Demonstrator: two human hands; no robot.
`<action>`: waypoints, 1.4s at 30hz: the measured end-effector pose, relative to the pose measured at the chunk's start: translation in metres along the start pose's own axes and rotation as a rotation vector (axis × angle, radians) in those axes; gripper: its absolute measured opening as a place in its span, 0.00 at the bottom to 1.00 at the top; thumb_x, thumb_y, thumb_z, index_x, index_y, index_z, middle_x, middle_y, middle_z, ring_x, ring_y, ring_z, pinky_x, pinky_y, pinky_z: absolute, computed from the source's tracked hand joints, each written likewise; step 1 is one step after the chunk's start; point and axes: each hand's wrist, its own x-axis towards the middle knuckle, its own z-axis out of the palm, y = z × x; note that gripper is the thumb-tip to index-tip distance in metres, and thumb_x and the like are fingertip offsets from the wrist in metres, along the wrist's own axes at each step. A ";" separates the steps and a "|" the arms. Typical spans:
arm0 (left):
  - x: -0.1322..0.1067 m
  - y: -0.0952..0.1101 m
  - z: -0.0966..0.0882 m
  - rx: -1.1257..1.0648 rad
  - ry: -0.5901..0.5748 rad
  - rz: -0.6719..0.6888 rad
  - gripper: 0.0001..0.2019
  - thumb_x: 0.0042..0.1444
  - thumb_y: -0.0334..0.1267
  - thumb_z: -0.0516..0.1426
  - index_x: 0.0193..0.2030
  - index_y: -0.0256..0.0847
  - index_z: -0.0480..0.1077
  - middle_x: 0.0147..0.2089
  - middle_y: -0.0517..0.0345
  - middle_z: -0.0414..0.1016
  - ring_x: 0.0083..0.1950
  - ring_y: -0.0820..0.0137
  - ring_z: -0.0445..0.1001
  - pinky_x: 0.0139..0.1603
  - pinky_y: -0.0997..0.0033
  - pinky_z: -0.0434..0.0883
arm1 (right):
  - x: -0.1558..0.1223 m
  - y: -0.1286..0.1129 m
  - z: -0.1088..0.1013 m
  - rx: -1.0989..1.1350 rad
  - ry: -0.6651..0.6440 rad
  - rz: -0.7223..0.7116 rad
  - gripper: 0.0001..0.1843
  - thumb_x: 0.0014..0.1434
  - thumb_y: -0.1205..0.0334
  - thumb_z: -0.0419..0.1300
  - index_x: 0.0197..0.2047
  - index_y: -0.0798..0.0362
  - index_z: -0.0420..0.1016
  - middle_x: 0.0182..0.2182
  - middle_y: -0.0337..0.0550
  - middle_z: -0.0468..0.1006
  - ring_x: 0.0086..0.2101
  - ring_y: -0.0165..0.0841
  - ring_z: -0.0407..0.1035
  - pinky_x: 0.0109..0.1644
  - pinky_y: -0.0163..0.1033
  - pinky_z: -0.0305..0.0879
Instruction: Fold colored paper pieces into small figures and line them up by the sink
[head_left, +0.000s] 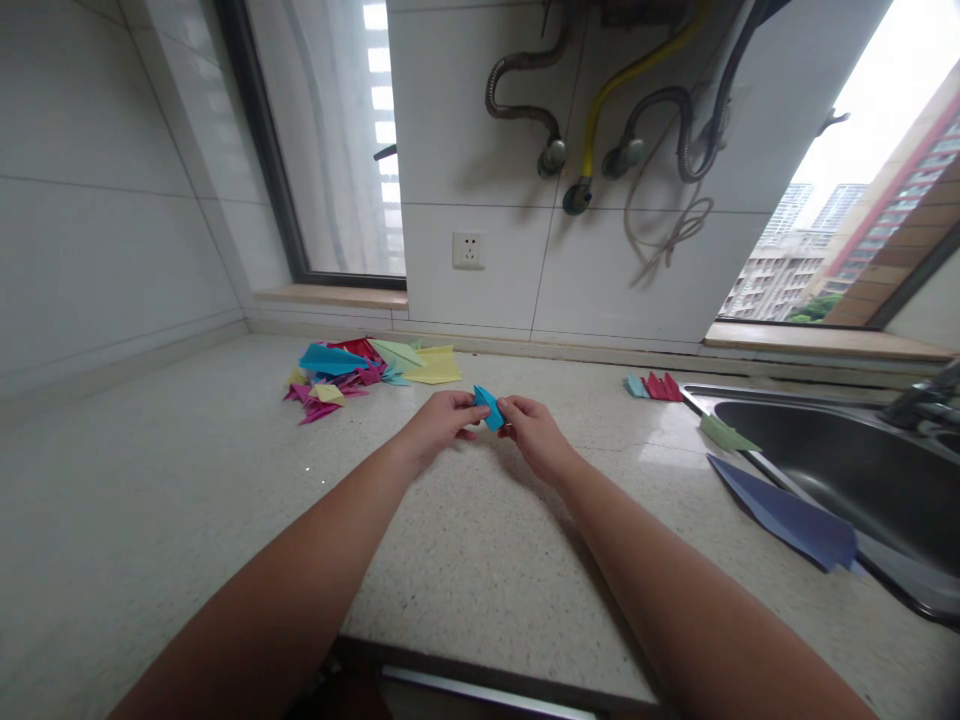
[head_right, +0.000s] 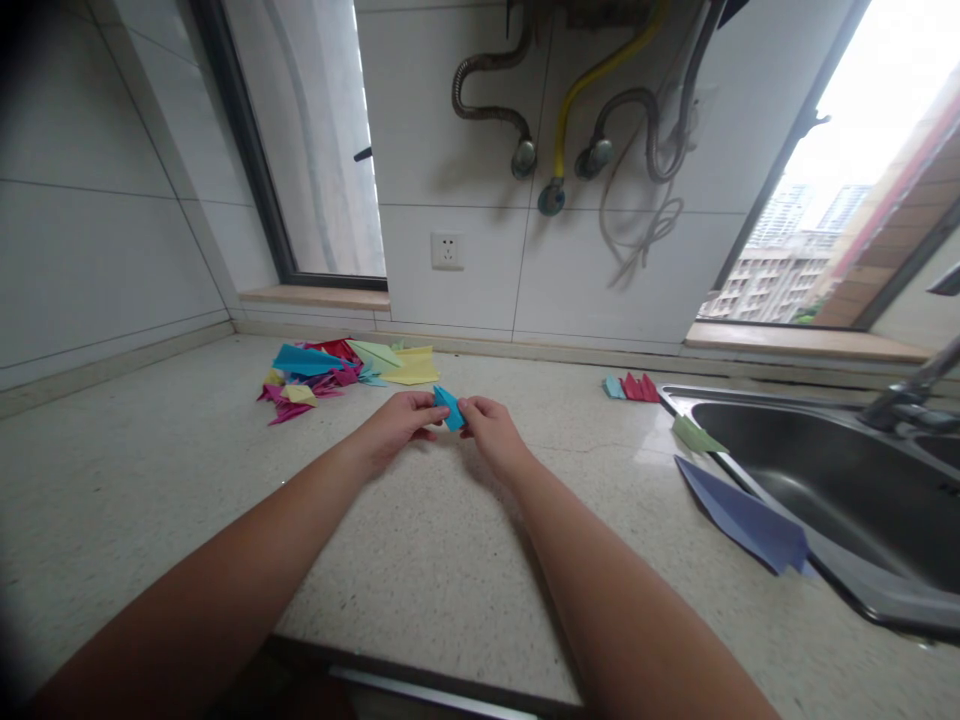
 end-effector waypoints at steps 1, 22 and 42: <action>0.000 0.000 0.000 -0.012 -0.017 -0.008 0.15 0.51 0.46 0.64 0.41 0.38 0.78 0.43 0.49 0.79 0.42 0.66 0.74 0.35 0.72 0.70 | 0.000 0.001 -0.001 0.011 -0.008 -0.004 0.21 0.55 0.42 0.61 0.31 0.54 0.74 0.28 0.41 0.74 0.28 0.30 0.66 0.34 0.36 0.64; -0.001 0.004 0.001 -0.042 0.098 -0.038 0.17 0.47 0.49 0.67 0.34 0.38 0.73 0.34 0.55 0.72 0.39 0.68 0.72 0.32 0.72 0.69 | 0.001 -0.002 -0.004 -0.100 0.034 -0.056 0.16 0.56 0.49 0.62 0.34 0.55 0.76 0.28 0.39 0.74 0.25 0.28 0.63 0.31 0.37 0.60; 0.000 0.000 0.001 0.070 -0.011 0.056 0.14 0.48 0.43 0.66 0.39 0.37 0.77 0.36 0.53 0.76 0.36 0.69 0.73 0.35 0.69 0.72 | 0.001 -0.003 -0.006 0.006 0.003 -0.079 0.15 0.55 0.48 0.65 0.32 0.53 0.75 0.24 0.36 0.71 0.26 0.28 0.61 0.31 0.36 0.58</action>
